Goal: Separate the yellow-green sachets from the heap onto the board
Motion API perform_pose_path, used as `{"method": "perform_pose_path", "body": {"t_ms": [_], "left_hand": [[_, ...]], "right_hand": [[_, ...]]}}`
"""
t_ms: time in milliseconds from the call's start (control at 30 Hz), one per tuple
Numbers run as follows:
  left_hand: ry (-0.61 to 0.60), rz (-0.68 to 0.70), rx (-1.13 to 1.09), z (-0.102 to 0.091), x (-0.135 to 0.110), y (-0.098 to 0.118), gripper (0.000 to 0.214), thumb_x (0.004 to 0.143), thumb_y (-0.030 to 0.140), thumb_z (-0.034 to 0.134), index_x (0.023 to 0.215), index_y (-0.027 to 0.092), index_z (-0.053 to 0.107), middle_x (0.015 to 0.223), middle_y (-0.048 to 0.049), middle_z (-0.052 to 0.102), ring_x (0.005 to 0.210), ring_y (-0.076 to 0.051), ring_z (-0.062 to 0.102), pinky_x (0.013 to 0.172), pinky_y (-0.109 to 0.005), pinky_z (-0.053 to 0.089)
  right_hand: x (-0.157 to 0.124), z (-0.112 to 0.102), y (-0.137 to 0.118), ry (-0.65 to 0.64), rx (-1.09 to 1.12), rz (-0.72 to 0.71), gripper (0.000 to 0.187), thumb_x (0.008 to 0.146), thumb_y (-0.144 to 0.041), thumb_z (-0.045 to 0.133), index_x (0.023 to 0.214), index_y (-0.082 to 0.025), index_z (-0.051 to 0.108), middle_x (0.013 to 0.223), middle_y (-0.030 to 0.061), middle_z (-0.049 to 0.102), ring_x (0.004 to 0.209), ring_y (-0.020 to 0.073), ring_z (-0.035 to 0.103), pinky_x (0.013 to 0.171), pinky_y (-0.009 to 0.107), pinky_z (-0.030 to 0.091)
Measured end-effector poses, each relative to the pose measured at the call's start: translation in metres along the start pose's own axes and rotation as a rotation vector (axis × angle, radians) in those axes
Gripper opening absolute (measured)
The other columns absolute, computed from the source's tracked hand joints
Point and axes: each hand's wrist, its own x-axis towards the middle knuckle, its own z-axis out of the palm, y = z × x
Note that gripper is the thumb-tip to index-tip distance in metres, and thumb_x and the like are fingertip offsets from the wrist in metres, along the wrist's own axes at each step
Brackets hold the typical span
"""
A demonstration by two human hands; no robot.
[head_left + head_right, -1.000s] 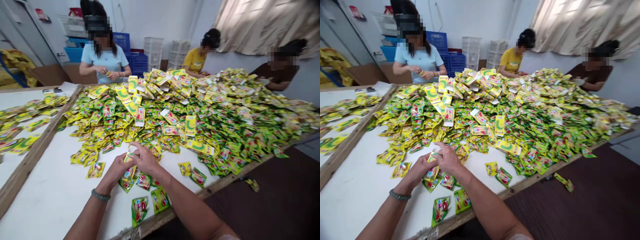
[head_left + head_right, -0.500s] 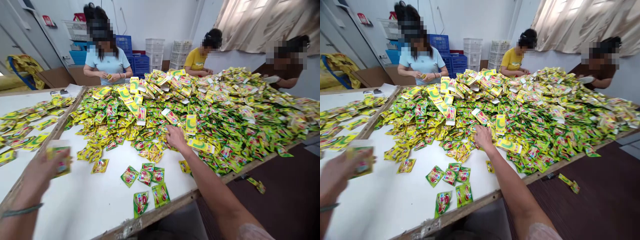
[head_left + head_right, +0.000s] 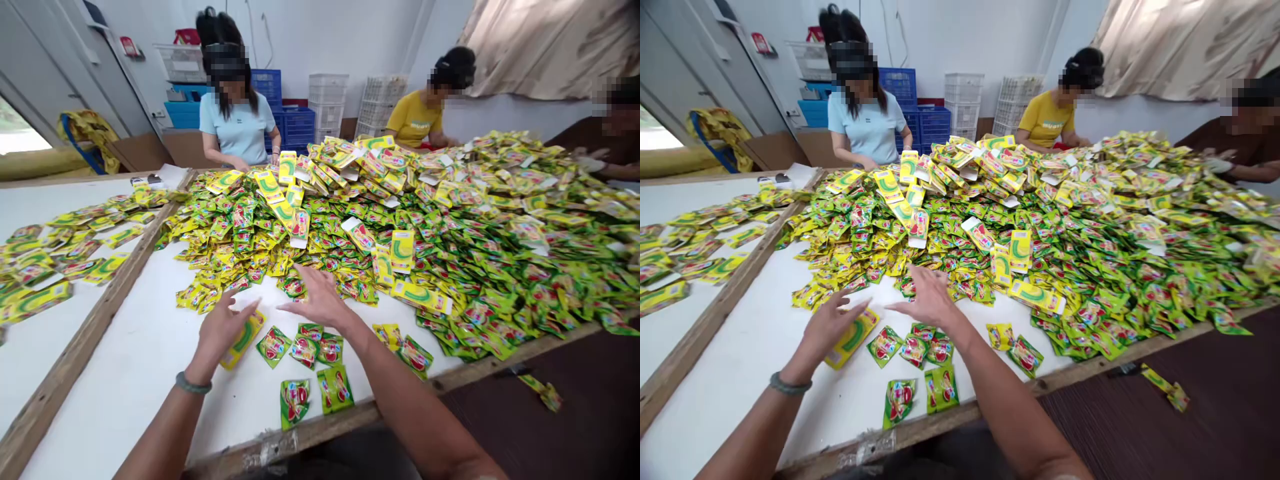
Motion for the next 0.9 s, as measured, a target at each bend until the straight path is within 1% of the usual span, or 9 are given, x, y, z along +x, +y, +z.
{"method": "perform_pose_path", "body": {"t_ms": [67, 133, 200, 300, 367, 500, 700, 800, 900], "left_hand": [[0.0, 0.132, 0.296, 0.014, -0.007, -0.002, 0.077, 0.066, 0.065, 0.055, 0.126, 0.016, 0.048, 0.124, -0.0183, 0.054, 0.109, -0.033, 0.054, 0.088, -0.044, 0.043], [0.015, 0.219, 0.461, 0.016, -0.015, -0.012, 0.087, 0.064, 0.066, 0.056, 0.132, 0.012, 0.042, 0.135, -0.022, 0.042, 0.122, -0.038, 0.041, 0.095, -0.047, 0.037], [0.012, 0.27, 0.57, 0.014, -0.024, -0.024, 0.092, 0.064, 0.064, 0.059, 0.135, 0.01, 0.038, 0.137, -0.0238, 0.037, 0.124, -0.039, 0.037, 0.097, -0.047, 0.034], [-0.063, 0.372, 0.616, 0.008, -0.036, -0.043, 0.075, 0.072, 0.048, 0.059, 0.134, 0.012, 0.038, 0.133, -0.0198, 0.044, 0.12, -0.033, 0.042, 0.097, -0.043, 0.035], [-0.112, 0.411, 0.577, 0.005, -0.04, -0.051, 0.059, 0.078, 0.039, 0.053, 0.131, 0.014, 0.042, 0.127, -0.0161, 0.05, 0.115, -0.029, 0.048, 0.095, -0.039, 0.038], [-0.105, 0.385, 0.363, -0.003, -0.035, -0.046, 0.045, 0.081, 0.035, 0.048, 0.123, 0.018, 0.05, 0.117, -0.012, 0.059, 0.105, -0.027, 0.055, 0.091, -0.038, 0.042], [-0.165, -0.004, -0.553, 0.0, -0.012, -0.006, 0.052, 0.073, 0.033, 0.06, 0.121, 0.017, 0.047, 0.103, -0.0086, 0.067, 0.085, -0.022, 0.065, 0.074, -0.032, 0.051], [-0.347, -0.029, -0.849, 0.012, -0.006, 0.005, 0.053, 0.068, 0.033, 0.069, 0.115, 0.016, 0.051, 0.099, -0.0084, 0.068, 0.081, -0.02, 0.066, 0.073, -0.031, 0.051], [-0.421, 0.051, -0.856, 0.023, -0.004, 0.004, 0.043, 0.067, 0.034, 0.072, 0.103, 0.015, 0.057, 0.097, -0.0074, 0.069, 0.084, -0.02, 0.065, 0.076, -0.029, 0.05]], "right_hand": [[-0.003, 0.005, 0.022, -0.069, -0.099, 0.13, 0.096, 0.067, -0.069, 0.054, 0.141, -0.016, 0.025, 0.141, 0.0183, 0.035, 0.129, 0.0332, 0.028, 0.102, 0.054, 0.013], [-0.006, 0.012, 0.034, -0.109, -0.198, 0.143, 0.092, 0.064, -0.069, 0.057, 0.136, -0.016, 0.034, 0.143, 0.0203, 0.031, 0.13, 0.0357, 0.027, 0.102, 0.057, 0.009], [-0.006, 0.019, 0.035, -0.104, -0.266, 0.09, 0.07, 0.071, -0.059, 0.058, 0.126, -0.017, 0.047, 0.137, 0.02, 0.04, 0.126, 0.0336, 0.035, 0.102, 0.055, 0.011], [-0.003, 0.022, 0.031, -0.105, -0.247, 0.034, 0.031, 0.082, -0.035, 0.052, 0.106, -0.017, 0.06, 0.109, 0.0146, 0.062, 0.105, 0.0258, 0.054, 0.098, 0.044, 0.025], [-0.001, 0.02, 0.031, -0.063, -0.138, 0.068, 0.024, 0.085, -0.029, 0.046, 0.099, -0.018, 0.063, 0.096, 0.0105, 0.067, 0.094, 0.0221, 0.058, 0.09, 0.036, 0.034], [0.002, 0.016, 0.037, 0.132, 0.287, 0.263, 0.028, 0.085, -0.036, 0.045, 0.102, -0.02, 0.061, 0.09, 0.0055, 0.068, 0.08, 0.0183, 0.06, 0.075, 0.029, 0.043], [0.007, 0.018, 0.034, 0.143, 1.226, 0.38, 0.039, 0.075, -0.048, 0.057, 0.101, -0.019, 0.057, 0.083, 0.0036, 0.068, 0.073, 0.018, 0.063, 0.064, 0.028, 0.048], [0.008, 0.019, 0.034, 0.157, 1.362, 0.444, 0.043, 0.067, -0.048, 0.067, 0.095, -0.018, 0.058, 0.08, 0.0038, 0.068, 0.071, 0.0186, 0.064, 0.062, 0.029, 0.049], [0.008, 0.018, 0.037, 0.195, 1.366, 0.456, 0.041, 0.064, -0.045, 0.07, 0.092, -0.018, 0.058, 0.081, 0.0035, 0.069, 0.07, 0.018, 0.064, 0.064, 0.029, 0.049]]}}
